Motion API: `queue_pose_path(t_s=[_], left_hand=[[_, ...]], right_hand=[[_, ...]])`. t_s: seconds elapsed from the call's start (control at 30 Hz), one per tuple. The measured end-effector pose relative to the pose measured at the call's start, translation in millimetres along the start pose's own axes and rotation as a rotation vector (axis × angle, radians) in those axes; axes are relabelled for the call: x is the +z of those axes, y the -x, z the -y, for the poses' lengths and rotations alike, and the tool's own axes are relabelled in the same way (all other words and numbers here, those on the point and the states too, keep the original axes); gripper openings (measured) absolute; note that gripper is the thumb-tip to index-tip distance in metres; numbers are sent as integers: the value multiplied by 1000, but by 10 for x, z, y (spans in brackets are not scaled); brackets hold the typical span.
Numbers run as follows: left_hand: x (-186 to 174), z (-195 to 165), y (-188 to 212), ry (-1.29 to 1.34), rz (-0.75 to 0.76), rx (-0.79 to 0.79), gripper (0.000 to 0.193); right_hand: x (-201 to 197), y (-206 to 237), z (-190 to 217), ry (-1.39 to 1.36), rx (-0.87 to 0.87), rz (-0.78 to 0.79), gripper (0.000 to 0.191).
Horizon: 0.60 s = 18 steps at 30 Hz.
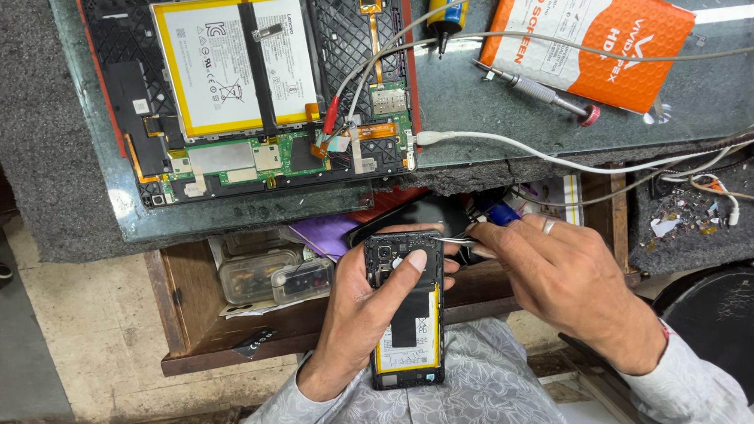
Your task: The person works on a disassembled smartphone, using tweezers to adjust small components near the camera module and battery area. The hands repeatedly probe and reposition internal parts while the device remains open on the workbench.
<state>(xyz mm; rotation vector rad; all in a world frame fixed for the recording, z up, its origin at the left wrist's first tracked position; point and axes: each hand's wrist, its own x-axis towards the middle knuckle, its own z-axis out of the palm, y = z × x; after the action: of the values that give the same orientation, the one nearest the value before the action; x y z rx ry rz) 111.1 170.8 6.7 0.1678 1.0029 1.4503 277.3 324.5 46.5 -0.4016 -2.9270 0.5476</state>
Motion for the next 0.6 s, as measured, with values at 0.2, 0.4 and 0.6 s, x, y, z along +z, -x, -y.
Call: queue_pose_path(t_s=[0.2, 0.4, 0.6], left_hand=[[2, 19, -5, 4, 7, 13, 34], [2, 19, -14, -10, 9, 9, 35], [-1, 20, -17, -17, 0, -1, 35]], right_hand=[[-96, -44, 18, -20, -42, -14, 32], [-128, -106, 31, 125, -43, -42, 42], [-40, -33, -7, 80, -20, 1, 42]])
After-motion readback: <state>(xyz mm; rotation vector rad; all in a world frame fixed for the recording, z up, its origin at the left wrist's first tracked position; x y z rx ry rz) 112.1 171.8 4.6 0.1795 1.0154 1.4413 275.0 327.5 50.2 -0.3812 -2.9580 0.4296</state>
